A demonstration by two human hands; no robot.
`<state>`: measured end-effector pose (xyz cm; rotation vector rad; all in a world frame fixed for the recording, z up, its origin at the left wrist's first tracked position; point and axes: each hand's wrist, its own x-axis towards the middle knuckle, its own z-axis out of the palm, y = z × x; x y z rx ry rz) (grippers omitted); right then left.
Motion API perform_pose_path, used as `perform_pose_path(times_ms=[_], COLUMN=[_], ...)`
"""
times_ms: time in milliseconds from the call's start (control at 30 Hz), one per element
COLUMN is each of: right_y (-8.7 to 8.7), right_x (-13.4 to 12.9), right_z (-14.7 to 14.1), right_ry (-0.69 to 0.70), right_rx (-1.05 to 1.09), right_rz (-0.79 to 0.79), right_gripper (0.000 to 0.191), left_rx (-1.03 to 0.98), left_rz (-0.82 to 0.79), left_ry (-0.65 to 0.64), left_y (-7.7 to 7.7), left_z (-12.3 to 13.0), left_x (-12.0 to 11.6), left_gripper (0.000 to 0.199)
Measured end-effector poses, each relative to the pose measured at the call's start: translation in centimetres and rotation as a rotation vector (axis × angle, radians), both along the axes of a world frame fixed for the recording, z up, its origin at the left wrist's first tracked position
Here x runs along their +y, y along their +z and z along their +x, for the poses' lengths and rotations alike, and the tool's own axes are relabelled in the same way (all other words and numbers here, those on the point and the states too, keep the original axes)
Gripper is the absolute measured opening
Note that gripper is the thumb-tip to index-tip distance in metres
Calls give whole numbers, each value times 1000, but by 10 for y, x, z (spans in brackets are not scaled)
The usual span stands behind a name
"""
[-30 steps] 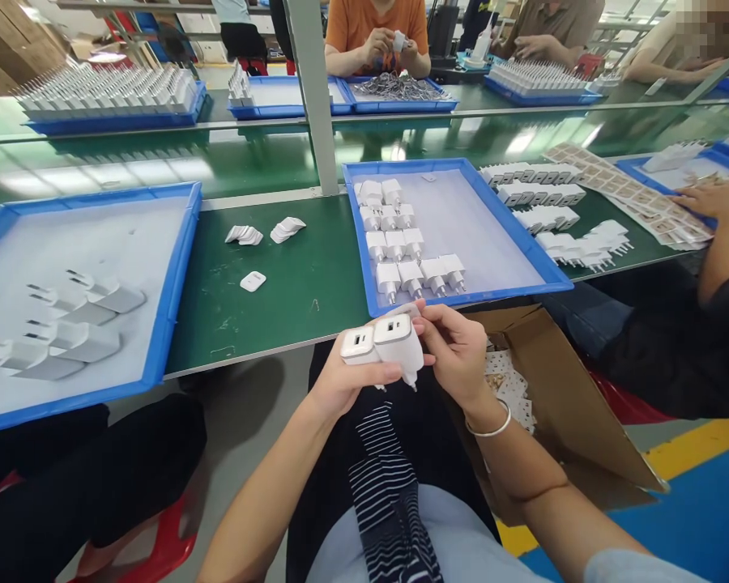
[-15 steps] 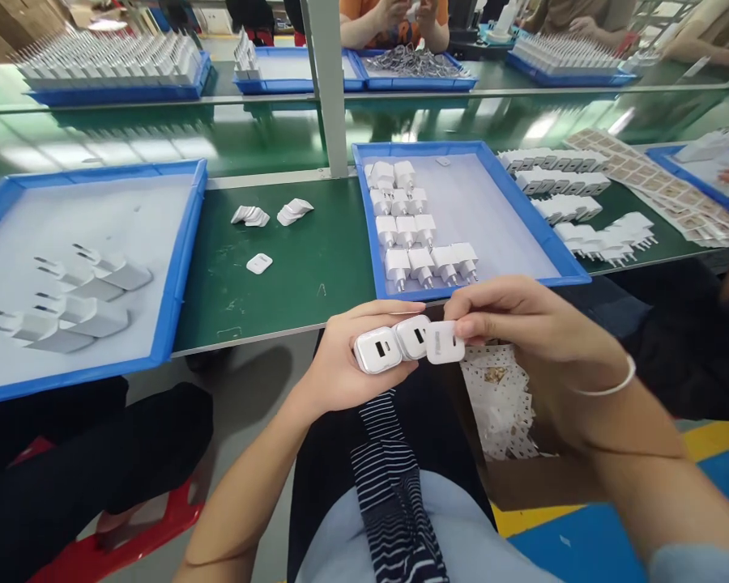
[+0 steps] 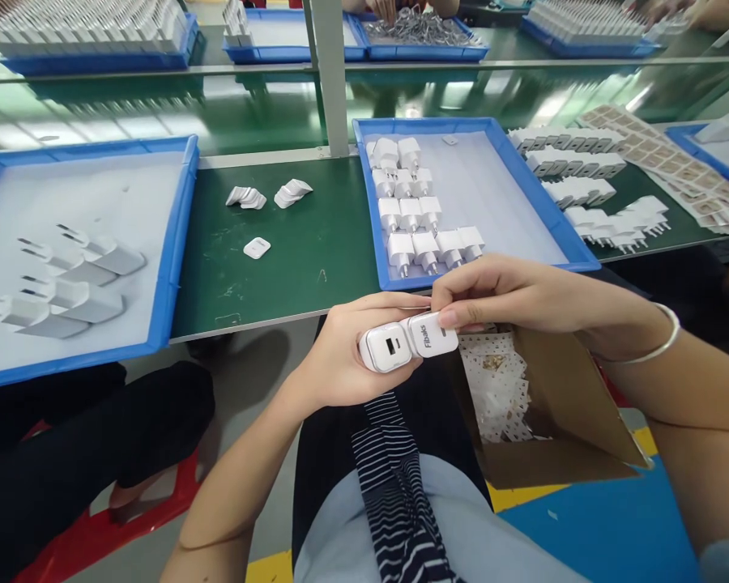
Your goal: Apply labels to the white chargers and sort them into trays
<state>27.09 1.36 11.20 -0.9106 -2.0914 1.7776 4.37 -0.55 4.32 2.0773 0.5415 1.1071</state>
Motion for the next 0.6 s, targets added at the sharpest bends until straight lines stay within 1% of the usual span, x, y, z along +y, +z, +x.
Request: perform_pose_path(times_ms=[133, 300, 467, 600], right_y=[1, 2, 1, 1], right_x=[-1, -3, -3, -4], right_z=[-1, -1, -1, -1], right_ry=[-1, 11, 1, -14], right_rx=[-33, -30, -38, -72], right_rz=[-4, -47, -65, -51], right_gripper=[36, 34, 33, 32], left_rx=[0, 12, 16, 14], left_rz=[11, 5, 11, 25], left_ry=[-29, -51, -67, -72], left_y=[-1, -3, -3, -3], left_z=[0, -2, -2, -2], left_x=[1, 1, 1, 2], left_gripper=[21, 26, 26, 30])
